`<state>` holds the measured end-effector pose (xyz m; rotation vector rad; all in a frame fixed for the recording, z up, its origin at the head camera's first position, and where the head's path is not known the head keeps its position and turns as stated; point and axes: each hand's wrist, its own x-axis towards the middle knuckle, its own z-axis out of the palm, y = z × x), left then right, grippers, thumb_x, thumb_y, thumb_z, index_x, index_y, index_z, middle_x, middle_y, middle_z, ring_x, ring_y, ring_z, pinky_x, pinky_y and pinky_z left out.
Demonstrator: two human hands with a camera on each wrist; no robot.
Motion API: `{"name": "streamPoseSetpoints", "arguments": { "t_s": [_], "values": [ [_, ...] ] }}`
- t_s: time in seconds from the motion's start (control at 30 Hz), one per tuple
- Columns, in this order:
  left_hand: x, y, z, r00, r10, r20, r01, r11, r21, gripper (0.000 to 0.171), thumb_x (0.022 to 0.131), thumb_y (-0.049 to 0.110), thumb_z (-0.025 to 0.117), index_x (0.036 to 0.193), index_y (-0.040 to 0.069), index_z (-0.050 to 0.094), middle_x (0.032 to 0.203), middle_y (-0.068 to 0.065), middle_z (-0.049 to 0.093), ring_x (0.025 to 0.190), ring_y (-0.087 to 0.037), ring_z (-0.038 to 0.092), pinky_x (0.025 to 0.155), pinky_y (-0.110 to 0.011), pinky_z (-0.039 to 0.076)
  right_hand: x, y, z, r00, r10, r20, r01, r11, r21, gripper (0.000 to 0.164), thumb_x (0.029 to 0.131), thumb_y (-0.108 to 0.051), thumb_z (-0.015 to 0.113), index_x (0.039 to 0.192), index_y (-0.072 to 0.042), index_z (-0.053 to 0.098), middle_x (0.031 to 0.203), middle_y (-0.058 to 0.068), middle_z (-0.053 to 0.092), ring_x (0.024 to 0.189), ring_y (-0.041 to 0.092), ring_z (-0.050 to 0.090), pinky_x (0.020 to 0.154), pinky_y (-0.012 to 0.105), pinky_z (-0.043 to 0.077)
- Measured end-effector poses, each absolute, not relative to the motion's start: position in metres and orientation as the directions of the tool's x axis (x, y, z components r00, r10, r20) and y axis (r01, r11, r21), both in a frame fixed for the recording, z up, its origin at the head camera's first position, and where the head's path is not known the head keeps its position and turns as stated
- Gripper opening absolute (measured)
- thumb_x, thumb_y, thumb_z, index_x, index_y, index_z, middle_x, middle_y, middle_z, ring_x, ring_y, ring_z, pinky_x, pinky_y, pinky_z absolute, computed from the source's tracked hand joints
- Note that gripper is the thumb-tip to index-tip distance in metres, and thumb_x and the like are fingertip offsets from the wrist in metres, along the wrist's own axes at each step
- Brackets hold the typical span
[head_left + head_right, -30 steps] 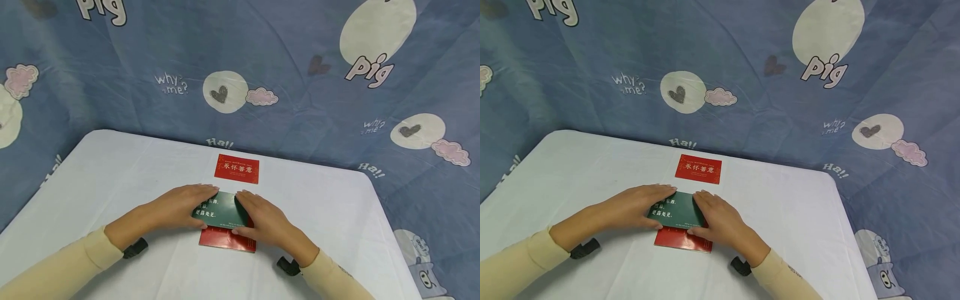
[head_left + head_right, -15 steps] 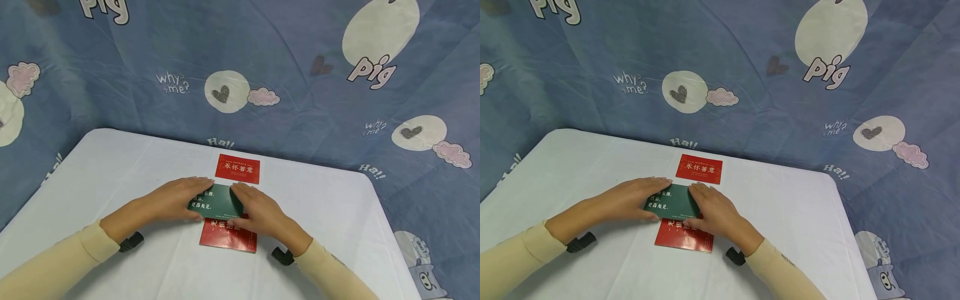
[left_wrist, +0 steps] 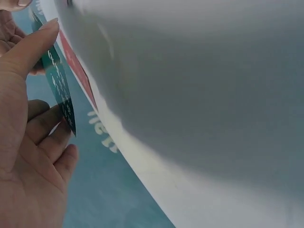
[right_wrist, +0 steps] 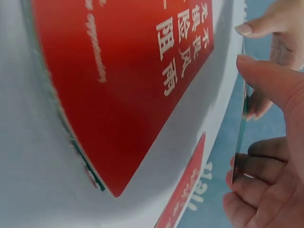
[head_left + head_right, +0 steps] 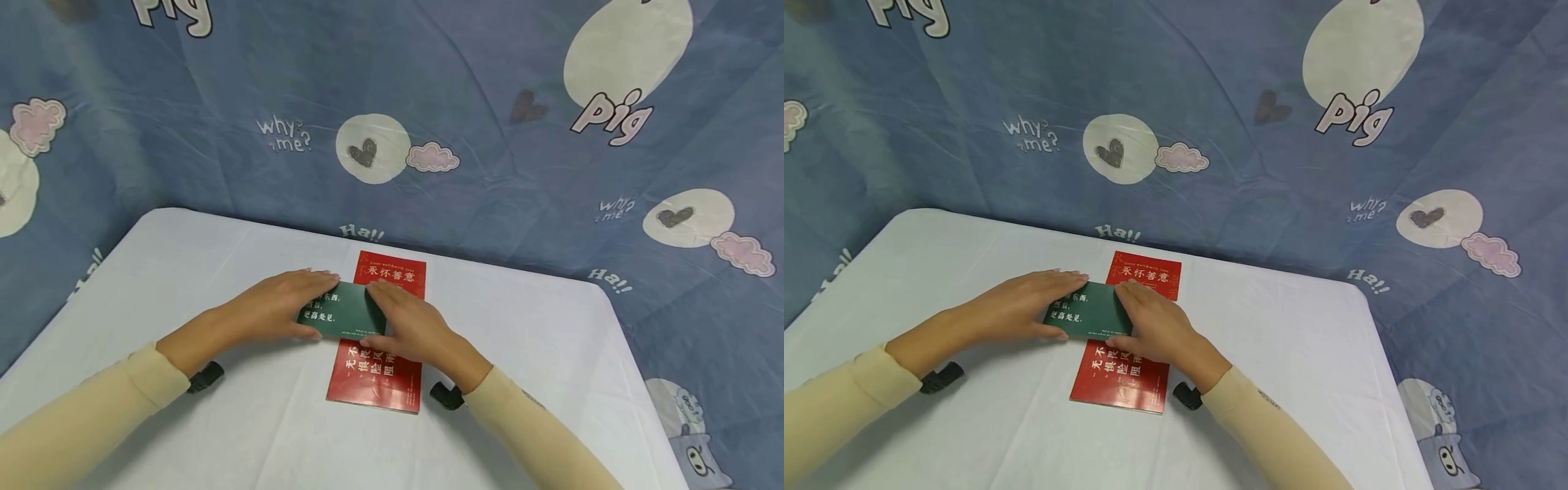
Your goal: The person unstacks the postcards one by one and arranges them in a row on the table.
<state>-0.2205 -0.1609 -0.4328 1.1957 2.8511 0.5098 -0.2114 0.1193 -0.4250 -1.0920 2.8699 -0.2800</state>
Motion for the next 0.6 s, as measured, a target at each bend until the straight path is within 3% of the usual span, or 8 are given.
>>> {"name": "streamPoseSetpoints", "arguments": {
  "t_s": [0.33, 0.6],
  "values": [
    [-0.243, -0.173, -0.429, -0.758, 0.652, 0.021, 0.627, 0.720, 0.297, 0.092, 0.076, 0.049, 0.078, 0.150, 0.016, 0.036, 0.151, 0.000, 0.038, 0.138, -0.026, 0.035, 0.110, -0.048, 0.032, -0.237, 0.109, -0.428, -0.756, -0.654, -0.001, -0.636, 0.735, -0.237, 0.092, 0.080, -0.057, 0.070, 0.152, -0.015, 0.031, 0.153, 0.003, 0.035, 0.139, 0.019, 0.033, 0.105, 0.041, 0.041],
    [-0.254, -0.181, -0.424, -0.779, 0.626, 0.023, 0.602, 0.737, 0.307, 0.091, 0.075, 0.050, 0.077, 0.149, 0.015, 0.037, 0.149, -0.002, 0.040, 0.135, -0.026, 0.038, 0.107, -0.047, 0.036, -0.255, 0.098, -0.426, -0.753, -0.658, -0.024, -0.633, 0.733, -0.247, 0.091, 0.081, -0.056, 0.069, 0.152, -0.014, 0.030, 0.154, 0.002, 0.034, 0.140, 0.020, 0.032, 0.108, 0.041, 0.037]
  ]
}}
